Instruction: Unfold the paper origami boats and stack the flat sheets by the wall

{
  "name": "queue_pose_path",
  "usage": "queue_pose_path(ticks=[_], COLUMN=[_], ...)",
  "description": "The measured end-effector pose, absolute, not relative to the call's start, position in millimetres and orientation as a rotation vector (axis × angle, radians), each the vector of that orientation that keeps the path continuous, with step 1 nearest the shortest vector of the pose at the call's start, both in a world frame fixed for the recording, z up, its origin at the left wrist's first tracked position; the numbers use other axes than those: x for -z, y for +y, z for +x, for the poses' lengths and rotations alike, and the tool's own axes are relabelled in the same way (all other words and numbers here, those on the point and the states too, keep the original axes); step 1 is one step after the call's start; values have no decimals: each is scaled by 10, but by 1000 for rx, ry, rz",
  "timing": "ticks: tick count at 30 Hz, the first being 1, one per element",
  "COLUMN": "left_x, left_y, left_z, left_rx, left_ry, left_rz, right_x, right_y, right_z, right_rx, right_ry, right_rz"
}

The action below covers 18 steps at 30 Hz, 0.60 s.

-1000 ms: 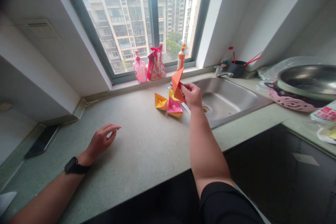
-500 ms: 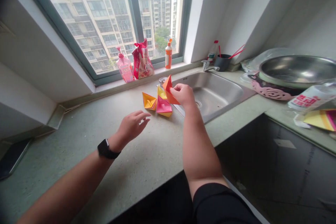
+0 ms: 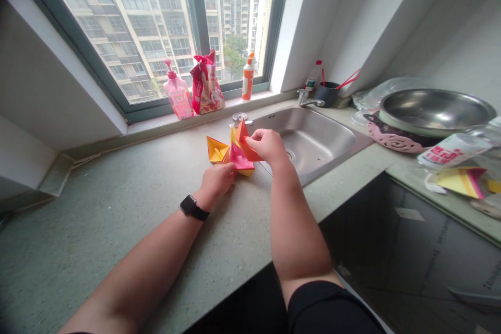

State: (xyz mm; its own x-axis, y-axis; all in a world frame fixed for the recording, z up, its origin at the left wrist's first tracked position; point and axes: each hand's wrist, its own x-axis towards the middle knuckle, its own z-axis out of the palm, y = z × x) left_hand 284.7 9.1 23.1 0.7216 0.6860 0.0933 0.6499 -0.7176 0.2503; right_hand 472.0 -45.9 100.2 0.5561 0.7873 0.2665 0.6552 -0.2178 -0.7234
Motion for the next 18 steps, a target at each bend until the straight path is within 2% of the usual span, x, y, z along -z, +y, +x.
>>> queue_pose_path(ticks=[18], left_x=[-202], left_y=[122], left_z=[2821], left_rx=[-346], left_ry=[981], left_rz=[2720], right_x=[-894], right_y=[-367], right_z=[4698], right_rx=[-174], right_ry=[-1195], right_rz=[-2092])
